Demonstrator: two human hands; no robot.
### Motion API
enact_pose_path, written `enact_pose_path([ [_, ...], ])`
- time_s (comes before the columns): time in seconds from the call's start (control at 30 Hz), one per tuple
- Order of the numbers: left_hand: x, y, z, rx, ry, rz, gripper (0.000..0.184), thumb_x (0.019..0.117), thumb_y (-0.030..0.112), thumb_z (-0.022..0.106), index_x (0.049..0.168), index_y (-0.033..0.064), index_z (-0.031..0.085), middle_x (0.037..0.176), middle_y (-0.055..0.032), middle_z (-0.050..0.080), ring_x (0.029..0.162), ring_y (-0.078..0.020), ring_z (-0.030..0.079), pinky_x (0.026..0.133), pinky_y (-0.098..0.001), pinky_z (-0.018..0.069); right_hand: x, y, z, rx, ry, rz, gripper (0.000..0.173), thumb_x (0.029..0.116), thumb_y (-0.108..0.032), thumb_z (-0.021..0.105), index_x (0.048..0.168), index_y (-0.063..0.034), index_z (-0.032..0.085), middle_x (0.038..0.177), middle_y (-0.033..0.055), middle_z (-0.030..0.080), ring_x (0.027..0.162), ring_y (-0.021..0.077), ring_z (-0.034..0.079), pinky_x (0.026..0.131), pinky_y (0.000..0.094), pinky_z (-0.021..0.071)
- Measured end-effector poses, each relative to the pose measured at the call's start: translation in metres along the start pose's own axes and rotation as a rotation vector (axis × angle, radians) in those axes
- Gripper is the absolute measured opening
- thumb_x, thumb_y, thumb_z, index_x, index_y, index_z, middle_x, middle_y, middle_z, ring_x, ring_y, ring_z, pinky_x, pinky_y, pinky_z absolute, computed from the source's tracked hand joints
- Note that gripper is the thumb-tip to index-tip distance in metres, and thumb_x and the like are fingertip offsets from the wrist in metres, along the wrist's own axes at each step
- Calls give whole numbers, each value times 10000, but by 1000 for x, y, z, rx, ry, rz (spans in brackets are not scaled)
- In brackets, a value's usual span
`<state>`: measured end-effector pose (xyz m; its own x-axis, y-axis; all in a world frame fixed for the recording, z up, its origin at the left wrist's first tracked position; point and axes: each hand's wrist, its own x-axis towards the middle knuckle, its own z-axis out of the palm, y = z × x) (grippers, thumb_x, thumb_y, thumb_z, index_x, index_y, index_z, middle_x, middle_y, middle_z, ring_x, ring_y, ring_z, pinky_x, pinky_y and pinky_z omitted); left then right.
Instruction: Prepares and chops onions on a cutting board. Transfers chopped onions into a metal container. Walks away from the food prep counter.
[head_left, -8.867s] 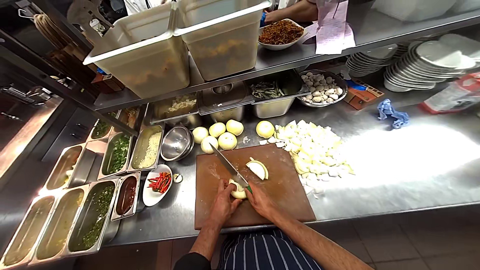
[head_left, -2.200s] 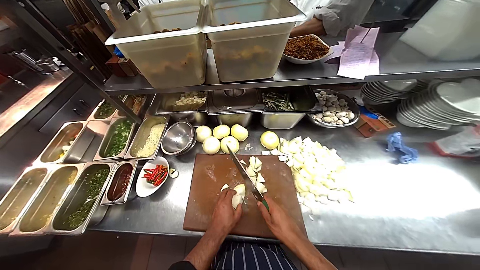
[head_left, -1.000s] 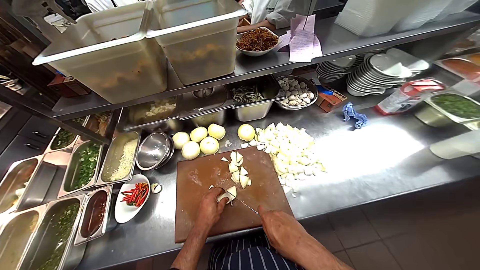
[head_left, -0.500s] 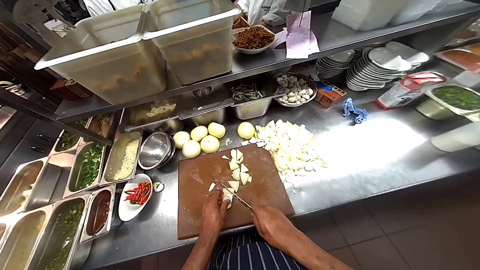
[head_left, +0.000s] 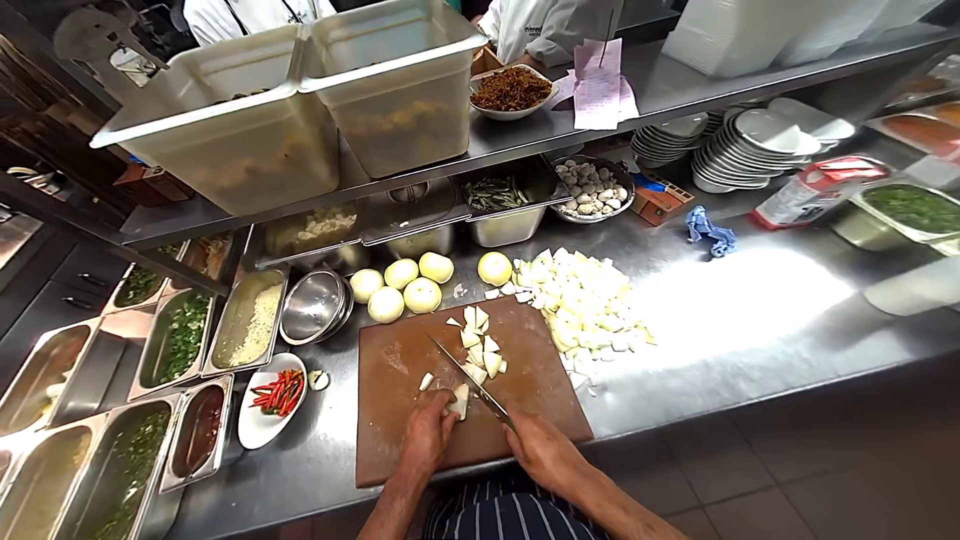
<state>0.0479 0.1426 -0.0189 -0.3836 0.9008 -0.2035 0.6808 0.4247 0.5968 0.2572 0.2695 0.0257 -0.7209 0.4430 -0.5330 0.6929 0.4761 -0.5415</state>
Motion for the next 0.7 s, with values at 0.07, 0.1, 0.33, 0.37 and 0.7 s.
enact_pose_path([
  [0.07, 1, -3, 2, -14, 28, 48, 242, 944, 230, 689, 1152, 119, 744, 1266, -49, 701, 1239, -214, 626, 1099, -389, 485, -21, -8, -18, -98, -56, 2, 362, 1081, -335, 383, 1307, -89, 525, 976, 182, 698, 960, 378, 713, 823, 559, 563],
  [0.1, 3, -2, 2, -21, 33, 49, 232, 939, 223, 695, 1139, 117, 747, 1251, -55, 703, 1222, -213, 634, 1085, -388, 496, -30, -17, -29, -148, -96, 17, 358, 1082, -326, 381, 1305, -86, 524, 974, 189, 698, 961, 388, 711, 819, 566, 561],
  [0.33, 6, -3, 2, -82, 56, 25, 233, 927, 197, 713, 1127, 85, 758, 1191, -72, 730, 1168, -197, 671, 1068, -390, 517, -13, -27, -22, -165, -217, 106, 342, 1051, -240, 450, 1337, -65, 514, 1084, 223, 688, 1045, 427, 689, 854, 606, 555],
  [0.37, 5, -4, 4, -92, 59, 29, 232, 927, 195, 716, 1126, 83, 756, 1194, -74, 728, 1168, -195, 671, 1065, -388, 521, 0, -15, -4, -137, -163, 76, 336, 1057, -259, 438, 1321, -69, 521, 1066, 216, 693, 1028, 419, 696, 848, 601, 558],
  [0.7, -10, 10, 44, -28, 264, -17, 207, 920, 220, 704, 1066, 80, 749, 1105, -85, 725, 1051, -219, 700, 957, -383, 578, -43, -30, -42, -201, -162, 65, 345, 1069, -315, 406, 1297, -87, 527, 997, 191, 699, 990, 394, 706, 828, 568, 561],
])
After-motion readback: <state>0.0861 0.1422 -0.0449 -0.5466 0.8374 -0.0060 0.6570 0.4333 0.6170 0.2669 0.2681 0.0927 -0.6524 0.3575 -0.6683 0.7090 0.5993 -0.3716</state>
